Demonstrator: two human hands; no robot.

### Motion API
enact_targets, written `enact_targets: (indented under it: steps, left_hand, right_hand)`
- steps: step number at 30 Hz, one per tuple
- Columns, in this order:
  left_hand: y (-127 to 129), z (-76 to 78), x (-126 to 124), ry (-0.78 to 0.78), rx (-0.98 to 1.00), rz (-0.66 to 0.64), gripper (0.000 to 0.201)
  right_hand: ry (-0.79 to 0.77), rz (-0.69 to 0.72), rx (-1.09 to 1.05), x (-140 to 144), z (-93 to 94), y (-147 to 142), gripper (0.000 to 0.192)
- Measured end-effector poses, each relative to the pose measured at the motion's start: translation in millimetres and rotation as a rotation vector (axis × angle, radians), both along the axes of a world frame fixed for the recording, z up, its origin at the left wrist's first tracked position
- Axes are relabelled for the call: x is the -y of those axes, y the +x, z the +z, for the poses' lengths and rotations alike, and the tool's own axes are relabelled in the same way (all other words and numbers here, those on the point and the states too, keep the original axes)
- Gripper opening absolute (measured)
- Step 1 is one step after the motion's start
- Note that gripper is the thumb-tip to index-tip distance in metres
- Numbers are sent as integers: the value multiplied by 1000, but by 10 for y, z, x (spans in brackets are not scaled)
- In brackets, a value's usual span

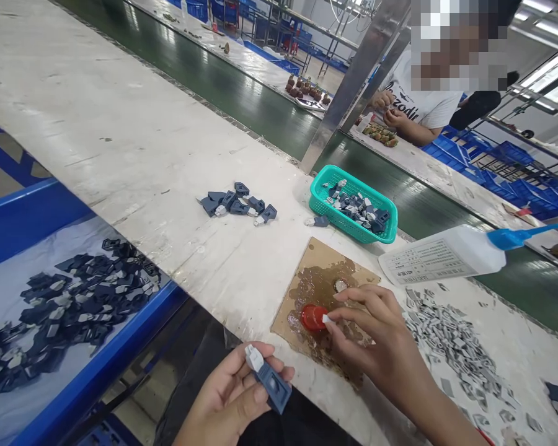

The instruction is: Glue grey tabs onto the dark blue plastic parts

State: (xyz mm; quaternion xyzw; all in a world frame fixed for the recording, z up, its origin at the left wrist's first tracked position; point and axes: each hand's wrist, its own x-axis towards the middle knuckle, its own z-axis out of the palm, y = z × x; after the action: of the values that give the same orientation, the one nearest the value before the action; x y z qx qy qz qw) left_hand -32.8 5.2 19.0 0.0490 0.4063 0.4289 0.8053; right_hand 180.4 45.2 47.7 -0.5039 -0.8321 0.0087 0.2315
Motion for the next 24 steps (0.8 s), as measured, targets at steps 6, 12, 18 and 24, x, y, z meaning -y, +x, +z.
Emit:
enact_targets:
  steps: [6,12,18,24]
  left_hand:
    - [127,23,-14,48,-141,34,23]
    - [198,14,15,277,-266,63,15]
    - [189,63,21,333,-364,3,14]
    - [204,64,27,333,-362,9,10]
  right_hand:
    - [95,-70,-19,35,42,11,6]
    - [165,-77,-47,175,93,-130,11]
    - [65,24,-170,346,45,-321,15]
    - [47,19,-212,348,-63,-412,17]
